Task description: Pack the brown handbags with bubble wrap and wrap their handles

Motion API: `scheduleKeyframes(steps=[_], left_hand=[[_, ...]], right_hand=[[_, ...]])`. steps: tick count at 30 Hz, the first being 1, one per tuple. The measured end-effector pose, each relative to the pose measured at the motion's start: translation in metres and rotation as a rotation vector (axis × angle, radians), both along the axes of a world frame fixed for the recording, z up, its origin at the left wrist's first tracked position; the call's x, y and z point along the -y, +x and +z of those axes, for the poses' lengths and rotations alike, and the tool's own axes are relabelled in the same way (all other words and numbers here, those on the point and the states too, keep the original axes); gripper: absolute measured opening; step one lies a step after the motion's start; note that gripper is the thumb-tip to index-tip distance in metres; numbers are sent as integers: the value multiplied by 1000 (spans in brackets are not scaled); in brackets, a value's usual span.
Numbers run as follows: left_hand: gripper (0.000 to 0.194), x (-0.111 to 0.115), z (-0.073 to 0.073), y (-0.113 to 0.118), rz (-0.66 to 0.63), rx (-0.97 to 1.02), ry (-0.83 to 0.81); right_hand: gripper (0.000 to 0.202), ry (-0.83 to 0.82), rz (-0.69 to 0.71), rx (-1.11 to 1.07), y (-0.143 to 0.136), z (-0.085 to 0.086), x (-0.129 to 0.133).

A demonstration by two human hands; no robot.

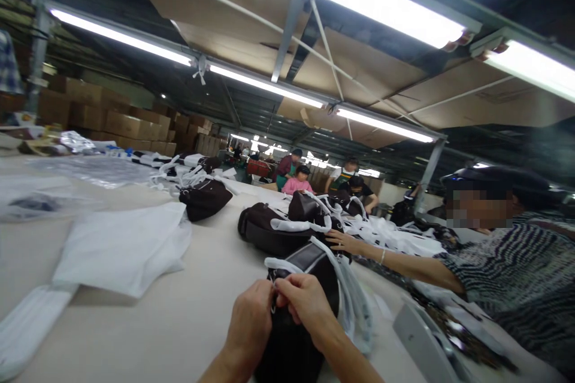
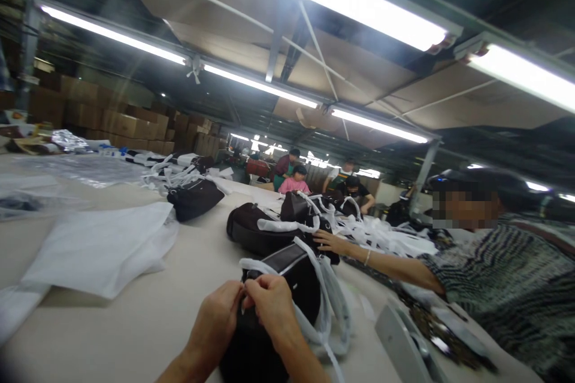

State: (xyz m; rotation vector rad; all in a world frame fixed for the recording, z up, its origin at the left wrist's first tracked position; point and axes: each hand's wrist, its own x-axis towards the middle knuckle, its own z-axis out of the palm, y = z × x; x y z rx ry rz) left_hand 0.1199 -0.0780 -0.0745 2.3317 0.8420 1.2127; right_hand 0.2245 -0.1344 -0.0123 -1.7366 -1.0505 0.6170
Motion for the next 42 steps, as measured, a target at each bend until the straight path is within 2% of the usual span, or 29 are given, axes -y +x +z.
scheduleKeyframes(steps=[4, 9, 14, 18, 20, 22, 25, 27, 31, 35, 38, 42], left_hand=[[33, 3, -1, 2, -28, 35, 21], [31, 8, -2, 5, -53, 77, 15], [30, 15, -2, 7, -48, 121, -30], [20, 21, 1, 7, -25, 203, -221], [25, 23, 4, 7, -17, 228, -300], [31, 25, 8, 6, -29, 212, -291], [28, 26, 12, 5, -72, 181, -253], [28, 25, 12, 3, -57, 164, -253], [26, 20, 13, 0, -26, 175, -326], [25, 12, 20, -5, -126, 181, -467], [28, 3, 31, -6, -241, 127, -634], [39, -10, 48, -9, -383, 13, -821]], right_hand=[[21, -59, -24, 49, 2, 5, 3], [28, -128, -33, 91, 4, 12, 4], [31, -141, -59, 184, 6, 10, 2], [32, -140, -77, 263, 5, 5, 1], [31, -127, -84, 293, 4, 5, 2], [32, -113, -88, 314, 3, 7, 5], [35, -96, -87, 321, 0, 11, 9], [35, -86, -77, 306, -1, 13, 10], [34, -73, -45, 219, -2, 12, 10], [22, -116, 55, 30, 1, 14, 18], [12, -142, 120, -91, 3, 17, 30], [12, -77, 75, -94, -3, 12, 39]])
